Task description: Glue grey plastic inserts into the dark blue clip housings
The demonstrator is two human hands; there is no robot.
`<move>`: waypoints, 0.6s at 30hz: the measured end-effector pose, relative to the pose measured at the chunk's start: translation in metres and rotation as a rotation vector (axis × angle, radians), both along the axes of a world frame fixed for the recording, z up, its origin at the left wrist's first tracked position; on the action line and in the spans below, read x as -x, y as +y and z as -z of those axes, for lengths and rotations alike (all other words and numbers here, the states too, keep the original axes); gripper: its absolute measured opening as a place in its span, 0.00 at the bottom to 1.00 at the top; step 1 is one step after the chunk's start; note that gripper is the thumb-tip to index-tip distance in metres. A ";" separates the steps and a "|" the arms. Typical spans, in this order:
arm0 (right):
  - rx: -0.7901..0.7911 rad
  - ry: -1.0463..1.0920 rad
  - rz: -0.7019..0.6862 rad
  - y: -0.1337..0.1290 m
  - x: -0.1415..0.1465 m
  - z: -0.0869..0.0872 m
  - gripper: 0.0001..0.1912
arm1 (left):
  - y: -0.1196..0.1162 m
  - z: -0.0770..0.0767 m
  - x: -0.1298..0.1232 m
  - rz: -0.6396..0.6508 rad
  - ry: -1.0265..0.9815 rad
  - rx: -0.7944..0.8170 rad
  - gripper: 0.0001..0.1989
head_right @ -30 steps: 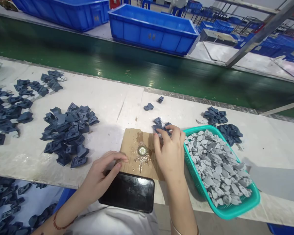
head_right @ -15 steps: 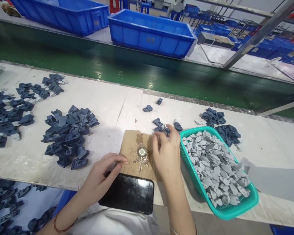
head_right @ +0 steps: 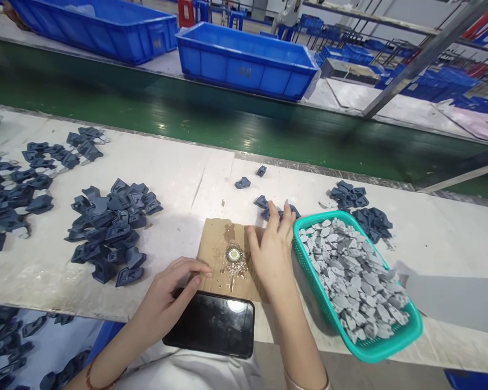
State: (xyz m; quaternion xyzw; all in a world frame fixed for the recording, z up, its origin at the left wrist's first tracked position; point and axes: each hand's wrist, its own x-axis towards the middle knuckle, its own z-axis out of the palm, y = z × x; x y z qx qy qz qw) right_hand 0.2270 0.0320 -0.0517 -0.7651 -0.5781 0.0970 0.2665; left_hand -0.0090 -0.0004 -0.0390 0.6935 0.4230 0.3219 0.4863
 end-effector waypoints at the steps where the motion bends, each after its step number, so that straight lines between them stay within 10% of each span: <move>1: 0.031 -0.003 0.007 0.003 -0.001 0.001 0.39 | 0.000 0.000 0.000 0.001 0.000 -0.005 0.10; 10: 0.011 -0.012 -0.070 0.014 -0.016 0.015 0.35 | 0.002 -0.002 -0.001 -0.009 -0.013 -0.060 0.10; 18: -0.247 0.004 -0.071 -0.026 -0.011 -0.047 0.18 | -0.002 -0.012 0.028 -0.225 0.226 -0.489 0.12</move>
